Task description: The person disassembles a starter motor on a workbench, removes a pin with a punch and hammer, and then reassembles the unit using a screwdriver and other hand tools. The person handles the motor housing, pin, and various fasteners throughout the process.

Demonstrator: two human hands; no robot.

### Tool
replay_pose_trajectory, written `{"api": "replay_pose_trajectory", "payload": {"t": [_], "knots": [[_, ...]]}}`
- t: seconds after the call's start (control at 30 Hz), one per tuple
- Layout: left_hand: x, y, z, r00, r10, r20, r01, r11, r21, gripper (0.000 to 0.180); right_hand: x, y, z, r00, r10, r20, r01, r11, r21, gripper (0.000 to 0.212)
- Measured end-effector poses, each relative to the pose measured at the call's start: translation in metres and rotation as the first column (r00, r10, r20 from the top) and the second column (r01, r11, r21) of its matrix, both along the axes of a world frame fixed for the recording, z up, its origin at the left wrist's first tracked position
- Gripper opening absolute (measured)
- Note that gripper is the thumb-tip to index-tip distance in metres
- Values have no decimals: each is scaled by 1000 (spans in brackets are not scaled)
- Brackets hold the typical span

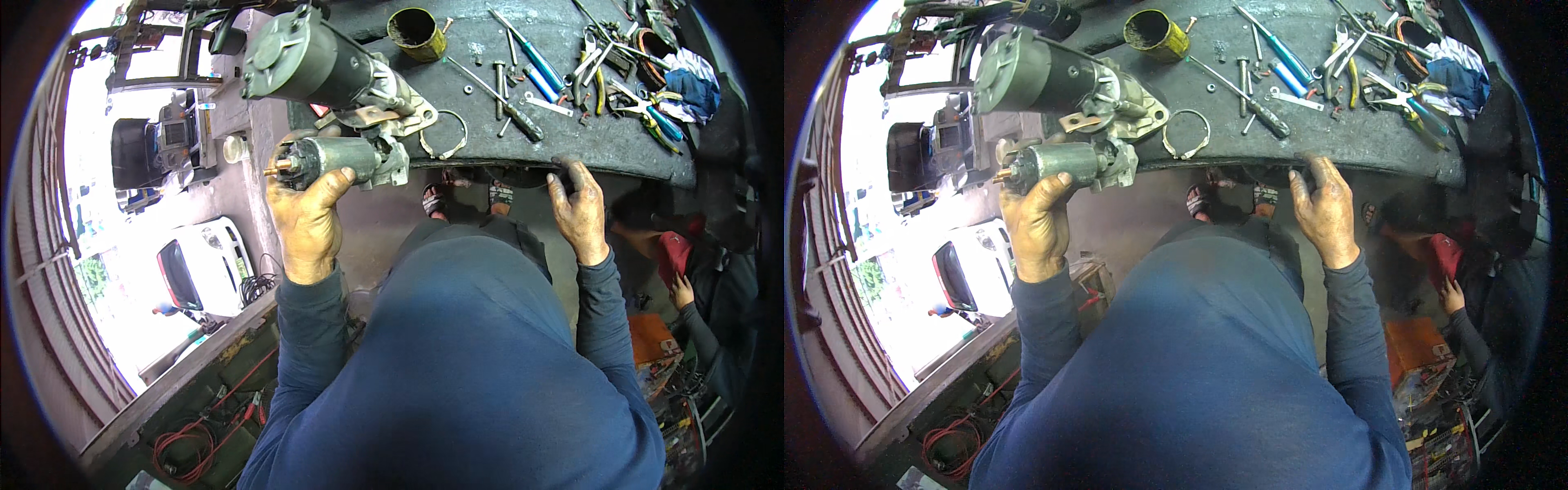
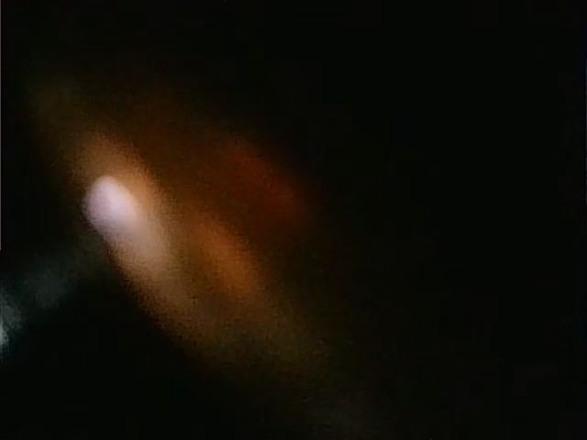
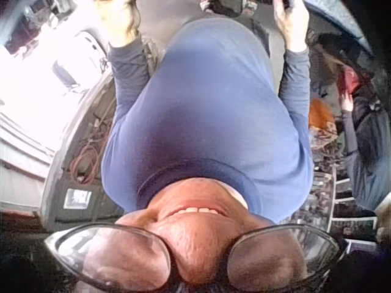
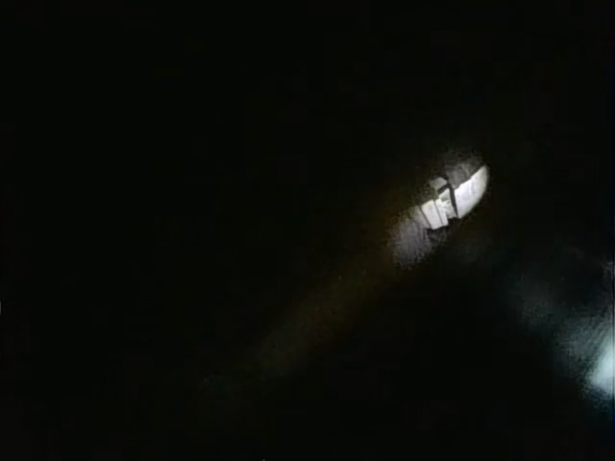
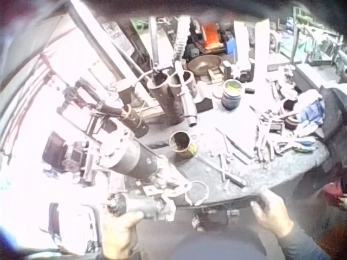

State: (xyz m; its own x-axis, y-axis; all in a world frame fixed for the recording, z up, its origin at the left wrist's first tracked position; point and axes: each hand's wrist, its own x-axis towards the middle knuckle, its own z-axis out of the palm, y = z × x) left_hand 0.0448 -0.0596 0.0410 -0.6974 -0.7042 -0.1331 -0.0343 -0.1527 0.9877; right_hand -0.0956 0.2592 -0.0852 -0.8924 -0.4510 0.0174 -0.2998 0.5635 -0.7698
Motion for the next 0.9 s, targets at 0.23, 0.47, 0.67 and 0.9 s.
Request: {"api": "replay_pose_trajectory", "payload": {"t": [0.23, 0.47, 0.67, 0.9], "knots": [[-21, 12, 10, 991, 59, 118, -44, 991, -125, 52, -4, -1, -10, 995, 31, 98, -27, 999, -38, 27], [-23, 18, 9, 995, 28, 100, -5, 974, -225, 59, -19, -6, -8, 992, 118, 50, -115, 992, -53, 26], [-12, 16, -7, 997, -21, 77, 49, 923, -381, 63, -29, -8, -6, 982, 178, 66, -178, 984, 3, 30], [-9, 26, -49, 1000, -2, -8, -1, 914, -406, 68, -24, -15, -8, 976, 206, 69, -209, 977, 48, 25]]}}
